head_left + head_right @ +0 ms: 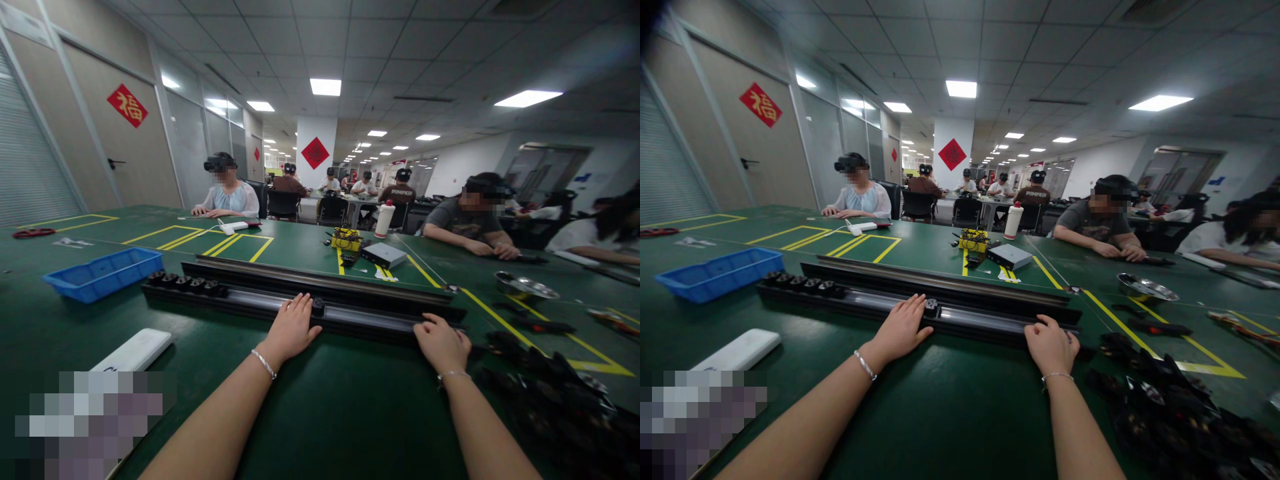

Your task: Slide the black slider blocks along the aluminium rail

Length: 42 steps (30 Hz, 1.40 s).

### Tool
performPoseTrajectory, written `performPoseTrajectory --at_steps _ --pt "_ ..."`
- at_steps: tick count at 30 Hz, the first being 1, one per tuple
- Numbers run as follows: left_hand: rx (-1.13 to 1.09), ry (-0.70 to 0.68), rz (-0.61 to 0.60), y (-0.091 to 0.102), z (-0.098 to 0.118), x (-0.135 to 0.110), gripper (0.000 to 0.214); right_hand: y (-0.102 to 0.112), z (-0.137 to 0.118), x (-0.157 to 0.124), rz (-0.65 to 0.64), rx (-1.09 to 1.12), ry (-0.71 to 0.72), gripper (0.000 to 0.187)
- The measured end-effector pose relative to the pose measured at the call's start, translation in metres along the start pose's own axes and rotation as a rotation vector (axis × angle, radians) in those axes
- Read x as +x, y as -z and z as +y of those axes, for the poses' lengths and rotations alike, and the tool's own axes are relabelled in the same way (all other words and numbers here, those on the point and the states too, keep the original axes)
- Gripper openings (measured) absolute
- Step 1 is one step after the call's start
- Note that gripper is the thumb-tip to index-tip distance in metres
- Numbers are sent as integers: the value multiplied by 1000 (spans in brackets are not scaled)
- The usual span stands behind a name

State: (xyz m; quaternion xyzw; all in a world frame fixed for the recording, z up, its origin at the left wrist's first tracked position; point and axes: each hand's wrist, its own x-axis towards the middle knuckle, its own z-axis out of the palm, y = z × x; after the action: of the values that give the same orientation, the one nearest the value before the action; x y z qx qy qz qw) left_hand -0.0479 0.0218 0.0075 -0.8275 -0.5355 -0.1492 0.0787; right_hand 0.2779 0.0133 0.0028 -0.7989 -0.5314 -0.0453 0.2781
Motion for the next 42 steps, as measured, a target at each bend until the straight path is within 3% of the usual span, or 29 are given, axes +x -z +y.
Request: performPoseTrajectory --at_steps 21,29,33,38,42 --pt "-48 -131 -18 -1 4 -2 61 2 -4 -2 -34 -23 20 35" --pt "-68 -138 -35 1 3 -1 61 -1 -24 -11 105 -34 41 30" --pt "-72 -140 -39 1 3 -1 63 -5 -53 -24 120 96 258 36" --pt "-67 -148 -39 1 2 -2 66 -10 -92 -49 -5 166 610 45" --pt "-60 -153 -42 -1 2 -2 67 -12 -109 -66 -106 65 714 47"
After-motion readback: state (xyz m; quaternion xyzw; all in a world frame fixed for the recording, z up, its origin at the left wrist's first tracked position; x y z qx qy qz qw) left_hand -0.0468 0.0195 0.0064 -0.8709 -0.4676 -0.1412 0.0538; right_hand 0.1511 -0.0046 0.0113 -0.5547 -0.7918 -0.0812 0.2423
